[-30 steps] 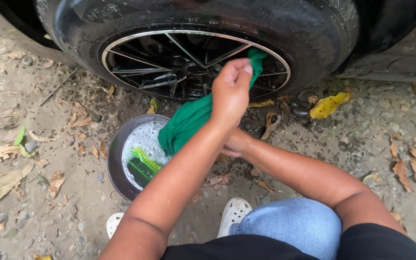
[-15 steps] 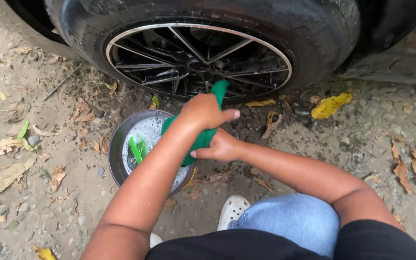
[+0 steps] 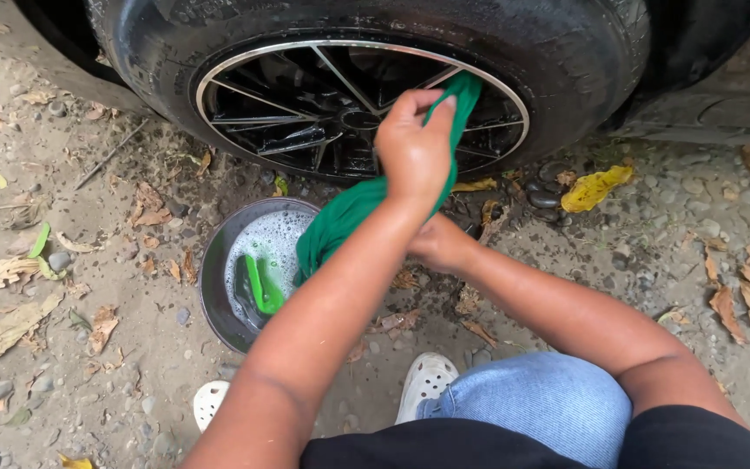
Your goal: The person scrubs the tire and rim of a car wheel using a green brush and soapy water from a bucket. They then switch to a green cloth to wipe the rim and tire surface, repeatedly dipping the cloth into the bucket to rinse it.
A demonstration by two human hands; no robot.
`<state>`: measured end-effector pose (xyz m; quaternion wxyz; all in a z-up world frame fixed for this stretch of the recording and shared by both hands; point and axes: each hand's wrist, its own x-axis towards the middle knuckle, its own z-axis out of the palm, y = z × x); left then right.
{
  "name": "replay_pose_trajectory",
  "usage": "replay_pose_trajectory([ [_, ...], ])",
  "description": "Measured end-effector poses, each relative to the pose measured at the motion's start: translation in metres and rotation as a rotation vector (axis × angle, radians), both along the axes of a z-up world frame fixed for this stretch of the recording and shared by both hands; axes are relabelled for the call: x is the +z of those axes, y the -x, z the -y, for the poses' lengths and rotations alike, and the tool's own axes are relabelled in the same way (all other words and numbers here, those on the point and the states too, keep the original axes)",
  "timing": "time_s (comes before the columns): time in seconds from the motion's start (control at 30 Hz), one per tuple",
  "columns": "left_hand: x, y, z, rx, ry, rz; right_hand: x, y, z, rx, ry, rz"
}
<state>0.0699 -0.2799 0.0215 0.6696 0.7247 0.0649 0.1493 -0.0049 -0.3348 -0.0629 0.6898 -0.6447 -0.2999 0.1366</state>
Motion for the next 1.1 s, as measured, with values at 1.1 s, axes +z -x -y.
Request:
replay_pose_trajectory([
  [1.1,0.001,0.036,0.015,-0.270,-0.852,0.274,-0.027,0.022,0.002,-0.078,-0.080,-0.340],
])
